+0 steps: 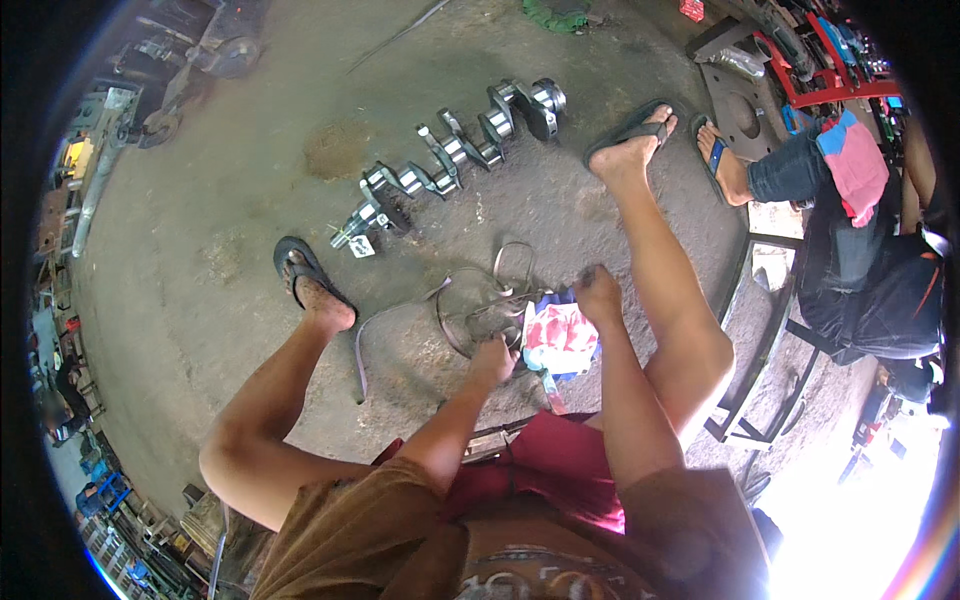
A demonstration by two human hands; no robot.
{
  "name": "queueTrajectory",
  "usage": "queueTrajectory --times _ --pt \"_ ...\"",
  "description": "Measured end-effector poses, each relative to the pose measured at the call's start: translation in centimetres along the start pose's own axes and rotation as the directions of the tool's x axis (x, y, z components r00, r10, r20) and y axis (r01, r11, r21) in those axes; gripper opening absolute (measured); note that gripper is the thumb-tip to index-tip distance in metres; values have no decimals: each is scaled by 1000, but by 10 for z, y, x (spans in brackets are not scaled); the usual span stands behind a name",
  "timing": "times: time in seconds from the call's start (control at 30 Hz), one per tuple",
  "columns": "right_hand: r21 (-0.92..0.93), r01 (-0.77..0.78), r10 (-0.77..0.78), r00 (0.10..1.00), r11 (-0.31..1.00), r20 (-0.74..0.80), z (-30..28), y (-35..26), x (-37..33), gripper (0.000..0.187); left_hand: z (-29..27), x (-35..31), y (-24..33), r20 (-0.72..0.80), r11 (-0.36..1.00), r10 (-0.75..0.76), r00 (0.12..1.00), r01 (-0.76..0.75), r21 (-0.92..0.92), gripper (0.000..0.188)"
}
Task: The person sits on the floor and uses a metal file to scrape and clean the surfaces of a crankshaft held between their feet. They repeatedly file different journals and then wipe the crankshaft with a cloth.
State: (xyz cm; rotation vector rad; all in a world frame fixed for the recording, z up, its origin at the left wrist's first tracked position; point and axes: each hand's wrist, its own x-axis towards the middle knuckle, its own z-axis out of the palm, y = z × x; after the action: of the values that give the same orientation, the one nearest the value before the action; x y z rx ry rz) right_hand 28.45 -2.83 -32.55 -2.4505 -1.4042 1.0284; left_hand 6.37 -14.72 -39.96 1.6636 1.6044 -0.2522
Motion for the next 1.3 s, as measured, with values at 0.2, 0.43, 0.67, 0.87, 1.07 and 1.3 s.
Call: queueTrajectory --times 0.2,0.43,0.67,0.87,1.07,1.3 --pt "-305 -281 357 904 910 235 83 49 -41 90 5 -10 -13 218 987 -56 974 88 -138 43" --pt "444 -232 426 808 865 -408 135 44 -58 37 -150 -51 -34 173 410 -37 984 173 -895 28" --pt "701 578 45 758 419 -651 -22 -72 -13 13 -241 -98 4 8 -59 150 989 17 -998 38" --pt "838 475 -277 871 268 -405 -143 -98 -82 48 -283 -158 45 -248 -268 285 926 -171 -948 46" --pt "450 658 -687 716 603 -125 -90 -158 -208 57 -267 -175 86 -316 -518 311 896 -119 -847 33" --pt "362 650 -716 694 668 77 -80 -160 -254 32 -258 -205 59 -144 -368 23 989 -126 -921 33"
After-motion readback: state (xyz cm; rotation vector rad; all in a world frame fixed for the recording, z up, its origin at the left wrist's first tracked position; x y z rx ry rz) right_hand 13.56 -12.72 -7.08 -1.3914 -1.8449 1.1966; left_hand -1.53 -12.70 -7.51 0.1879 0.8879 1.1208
